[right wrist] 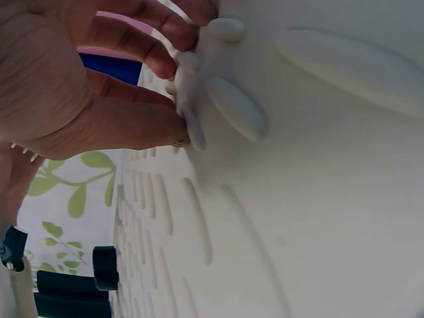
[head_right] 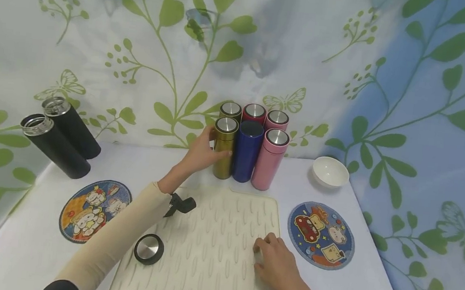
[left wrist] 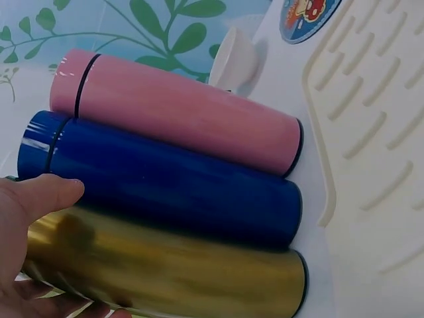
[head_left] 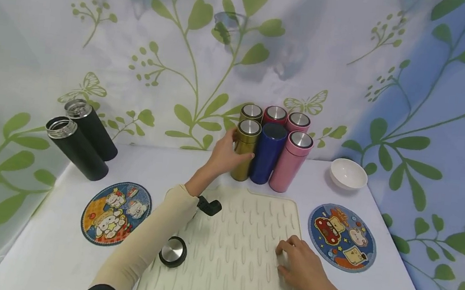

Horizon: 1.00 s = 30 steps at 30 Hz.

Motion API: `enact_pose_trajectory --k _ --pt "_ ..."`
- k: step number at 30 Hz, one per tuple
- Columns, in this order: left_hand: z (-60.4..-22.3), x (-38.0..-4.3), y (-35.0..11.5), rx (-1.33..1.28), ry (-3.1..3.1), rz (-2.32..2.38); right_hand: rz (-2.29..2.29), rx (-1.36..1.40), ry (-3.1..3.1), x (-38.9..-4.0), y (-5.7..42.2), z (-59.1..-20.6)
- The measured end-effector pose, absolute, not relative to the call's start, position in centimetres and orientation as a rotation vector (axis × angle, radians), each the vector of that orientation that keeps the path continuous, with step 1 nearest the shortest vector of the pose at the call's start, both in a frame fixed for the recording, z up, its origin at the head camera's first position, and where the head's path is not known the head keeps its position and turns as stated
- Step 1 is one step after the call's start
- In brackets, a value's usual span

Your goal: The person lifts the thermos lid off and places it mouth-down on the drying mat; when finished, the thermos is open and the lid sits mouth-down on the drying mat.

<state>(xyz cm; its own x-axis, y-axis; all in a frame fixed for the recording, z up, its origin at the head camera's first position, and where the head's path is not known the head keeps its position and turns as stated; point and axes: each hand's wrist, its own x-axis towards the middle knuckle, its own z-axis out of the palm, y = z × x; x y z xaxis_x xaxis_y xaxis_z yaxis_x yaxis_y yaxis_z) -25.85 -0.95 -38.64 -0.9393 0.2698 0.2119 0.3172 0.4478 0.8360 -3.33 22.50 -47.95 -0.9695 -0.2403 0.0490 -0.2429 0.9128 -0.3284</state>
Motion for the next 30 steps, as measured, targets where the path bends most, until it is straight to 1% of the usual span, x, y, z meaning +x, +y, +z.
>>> enact_pose_trajectory --k 7,16,24,30 --pt "-38.2 -26.6 -0.2 -0.491 -2.666 -1.480 0.528 0.376 -3.093 -3.7 22.9 -47.8" --pt "-39.0 -26.3 -1.6 -0.556 -2.647 -1.348 0.558 0.392 -3.056 -3.5 22.9 -48.2" --pt "-39.8 -25.0 -2.5 -0.575 -2.556 -1.382 0.569 0.388 -3.061 -3.5 22.9 -48.0" --pt "-39.5 -22.9 -3.8 -0.563 -2.402 -1.500 0.570 0.390 -3.064 -3.6 22.8 -47.9"
